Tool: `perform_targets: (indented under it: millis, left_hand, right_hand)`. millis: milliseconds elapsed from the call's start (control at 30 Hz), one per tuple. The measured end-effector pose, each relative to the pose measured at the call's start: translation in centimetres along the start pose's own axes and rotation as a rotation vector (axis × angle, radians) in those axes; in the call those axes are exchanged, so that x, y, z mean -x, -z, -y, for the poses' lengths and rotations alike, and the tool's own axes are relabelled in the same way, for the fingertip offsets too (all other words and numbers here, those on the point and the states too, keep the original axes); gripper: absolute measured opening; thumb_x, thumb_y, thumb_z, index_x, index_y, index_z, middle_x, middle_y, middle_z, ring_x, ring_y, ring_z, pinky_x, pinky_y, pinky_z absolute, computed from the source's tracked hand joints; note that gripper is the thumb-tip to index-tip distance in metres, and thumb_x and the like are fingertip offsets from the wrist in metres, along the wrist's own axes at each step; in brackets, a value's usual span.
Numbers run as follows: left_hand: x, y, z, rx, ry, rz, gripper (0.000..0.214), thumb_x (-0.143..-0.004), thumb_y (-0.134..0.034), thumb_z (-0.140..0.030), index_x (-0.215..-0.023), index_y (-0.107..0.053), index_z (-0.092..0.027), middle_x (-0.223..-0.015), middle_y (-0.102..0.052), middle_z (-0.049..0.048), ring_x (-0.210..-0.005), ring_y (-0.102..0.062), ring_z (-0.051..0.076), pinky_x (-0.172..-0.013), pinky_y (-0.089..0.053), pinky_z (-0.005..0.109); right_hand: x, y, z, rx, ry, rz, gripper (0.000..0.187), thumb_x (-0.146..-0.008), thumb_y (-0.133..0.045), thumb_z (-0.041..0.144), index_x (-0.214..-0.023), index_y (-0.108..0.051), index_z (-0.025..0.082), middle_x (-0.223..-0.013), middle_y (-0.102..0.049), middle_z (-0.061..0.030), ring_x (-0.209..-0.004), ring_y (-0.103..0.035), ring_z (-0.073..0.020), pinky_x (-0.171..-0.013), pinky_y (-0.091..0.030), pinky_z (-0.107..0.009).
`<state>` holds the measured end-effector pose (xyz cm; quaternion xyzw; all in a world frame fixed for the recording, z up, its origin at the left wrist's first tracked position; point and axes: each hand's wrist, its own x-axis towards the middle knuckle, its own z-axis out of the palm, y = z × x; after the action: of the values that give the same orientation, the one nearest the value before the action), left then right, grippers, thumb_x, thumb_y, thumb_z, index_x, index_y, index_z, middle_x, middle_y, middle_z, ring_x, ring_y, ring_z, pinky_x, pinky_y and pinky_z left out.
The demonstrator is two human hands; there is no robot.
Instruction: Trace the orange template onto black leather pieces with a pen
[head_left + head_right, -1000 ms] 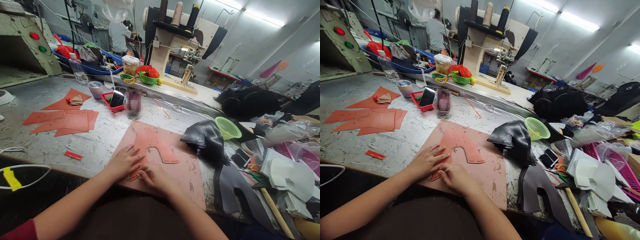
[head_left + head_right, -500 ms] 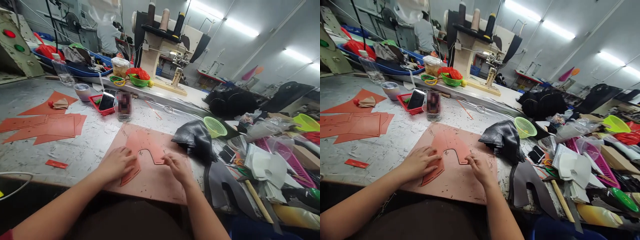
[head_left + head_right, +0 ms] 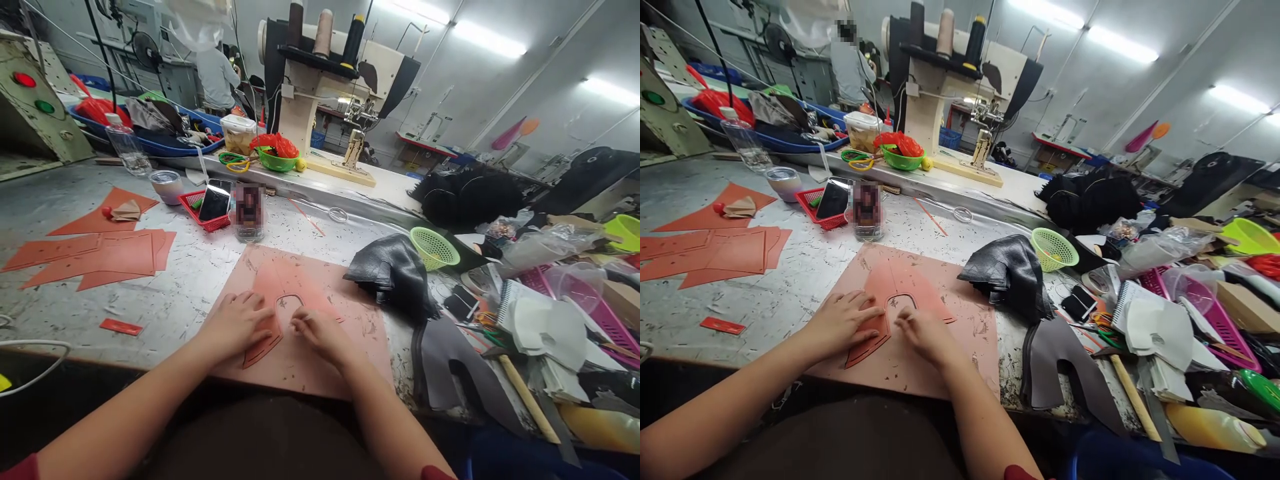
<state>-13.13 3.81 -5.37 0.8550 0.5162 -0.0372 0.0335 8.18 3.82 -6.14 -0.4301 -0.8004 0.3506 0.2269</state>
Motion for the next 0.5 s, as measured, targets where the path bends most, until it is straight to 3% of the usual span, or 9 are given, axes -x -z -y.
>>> perform_targets:
  millis: [100,233,400,500]
  left_hand:
    - [-0.6,1.2,-0.3,0.008,-0.019,0.045,0.027,-0.078,-0.059,-0.041,-0.102,-0.062,-0.028,-0.107,-0.057,0.0068,-0.103,-0.051,0.026,-0.084,-0.034,0.039]
    - [-3.2,2.1,-1.5,0.032,-0.066,0.049,0.021,-0.081,-0.054,-0.036,-0.092,-0.065,-0.021,-0.098,-0.06,0.0085,-0.098,-0.054,0.024,-0.084,-0.039,0.036]
    - [-7.1,-0.2,-2.9,0.122,-0.148,-0.046,0.039,-0.081,-0.055,-0.04,-0.118,-0.056,-0.028,-0.133,-0.047,0.0077,-0.125,-0.037,0.029,-0.1,-0.031,0.041]
    - [-7.9,-1.6,-2.8,0.148,-0.176,-0.057,0.04,-0.082,-0.053,-0.045,-0.119,-0.056,-0.031,-0.135,-0.047,0.0057,-0.128,-0.034,0.03,-0.103,-0.028,0.043]
  right_hand:
    - [1.8,2.1,-2.8,-0.004,-0.102,-0.196,0.025,-0.09,-0.038,0.029,-0.088,-0.062,0.02,-0.07,-0.064,-0.0019,-0.066,-0.06,-0.0151,-0.064,-0.045,-0.027]
    - [4.0,2.8,-5.8,0.166,-0.052,-0.355,0.016,-0.083,-0.052,0.023,-0.091,-0.066,0.023,-0.091,-0.065,-0.0066,-0.093,-0.059,-0.0218,-0.081,-0.046,-0.035]
    - [4.3,1.3,-7.2,0.301,-0.017,-0.431,0.016,-0.077,-0.06,0.013,-0.085,-0.069,0.024,-0.093,-0.063,-0.0069,-0.091,-0.057,-0.0223,-0.081,-0.046,-0.038]
    - [4.0,0.9,-7.3,0.304,0.025,-0.476,0.015,-0.079,-0.059,0.012,-0.084,-0.069,0.022,-0.088,-0.063,-0.0067,-0.086,-0.057,-0.0205,-0.076,-0.047,-0.034]
